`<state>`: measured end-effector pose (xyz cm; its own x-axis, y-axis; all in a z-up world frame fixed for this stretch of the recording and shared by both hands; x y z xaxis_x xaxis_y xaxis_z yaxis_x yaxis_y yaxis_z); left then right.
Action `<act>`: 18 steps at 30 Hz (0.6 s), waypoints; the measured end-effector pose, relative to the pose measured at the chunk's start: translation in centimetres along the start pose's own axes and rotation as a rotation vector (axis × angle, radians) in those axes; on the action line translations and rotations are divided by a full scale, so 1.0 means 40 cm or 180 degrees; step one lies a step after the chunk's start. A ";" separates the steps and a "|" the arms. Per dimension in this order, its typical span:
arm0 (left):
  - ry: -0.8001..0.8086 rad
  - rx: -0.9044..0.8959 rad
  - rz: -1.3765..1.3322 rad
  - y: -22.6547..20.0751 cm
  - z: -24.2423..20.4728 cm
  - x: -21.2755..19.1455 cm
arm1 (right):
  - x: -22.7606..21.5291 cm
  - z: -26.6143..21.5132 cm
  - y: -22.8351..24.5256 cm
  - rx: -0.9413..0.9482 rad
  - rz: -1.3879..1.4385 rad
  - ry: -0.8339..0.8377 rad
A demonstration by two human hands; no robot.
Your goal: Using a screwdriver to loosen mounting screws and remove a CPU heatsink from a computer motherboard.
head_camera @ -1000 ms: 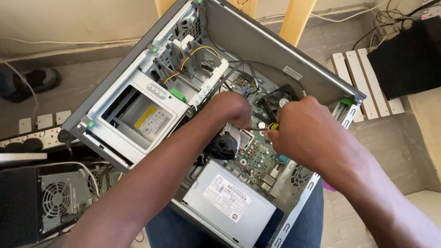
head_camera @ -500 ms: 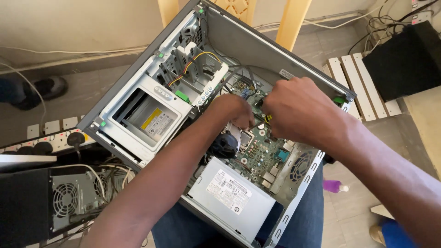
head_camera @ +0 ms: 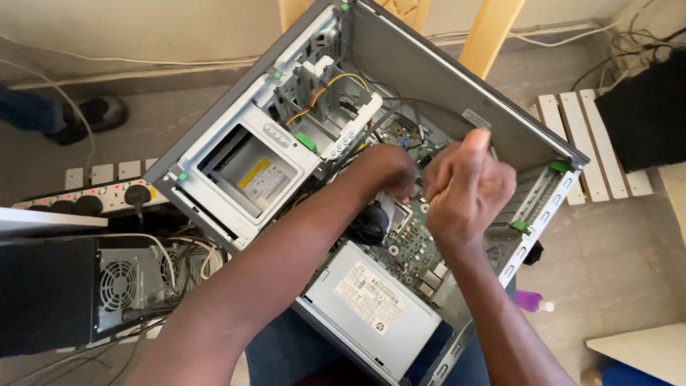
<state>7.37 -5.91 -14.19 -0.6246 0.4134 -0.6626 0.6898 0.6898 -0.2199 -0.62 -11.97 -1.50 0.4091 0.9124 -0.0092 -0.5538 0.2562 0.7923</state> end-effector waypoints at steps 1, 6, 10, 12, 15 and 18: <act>-0.0018 -0.0015 -0.0024 0.002 -0.014 -0.002 | 0.027 -0.008 0.014 -0.0009 0.0012 0.0030; -0.0789 -0.0601 -0.1385 0.028 -0.068 -0.022 | 0.167 -0.040 0.107 -0.0333 0.0081 0.1105; -0.1123 -0.1031 -0.2266 0.063 -0.044 0.025 | 0.121 -0.079 0.052 -0.0356 -0.0098 0.1187; -0.1618 -0.0715 -0.2036 0.083 0.064 0.042 | 0.068 -0.061 0.018 -0.0282 -0.0289 0.1007; -0.0854 -0.0429 -0.0414 0.074 0.154 0.074 | 0.026 0.008 0.039 0.0156 0.0073 0.0837; 0.0447 -0.0156 -0.0170 -0.004 -0.109 -0.069 | 0.007 0.058 0.096 0.0504 -0.1136 0.1176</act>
<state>7.38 -4.56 -9.19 -0.7072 0.4520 -0.5436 0.6378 0.7397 -0.2147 -0.95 -11.47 2.97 0.2536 0.8362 -0.4862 -0.2992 0.5458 0.7827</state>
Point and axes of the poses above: each hand's wrist, its own z-axis towards the middle knuckle, its own x-axis out of the palm, y = z × x, the point moved 5 cm from there along z, towards the middle knuckle, and after that the axes turned 1 degree about -y, right-handed, at the moved point
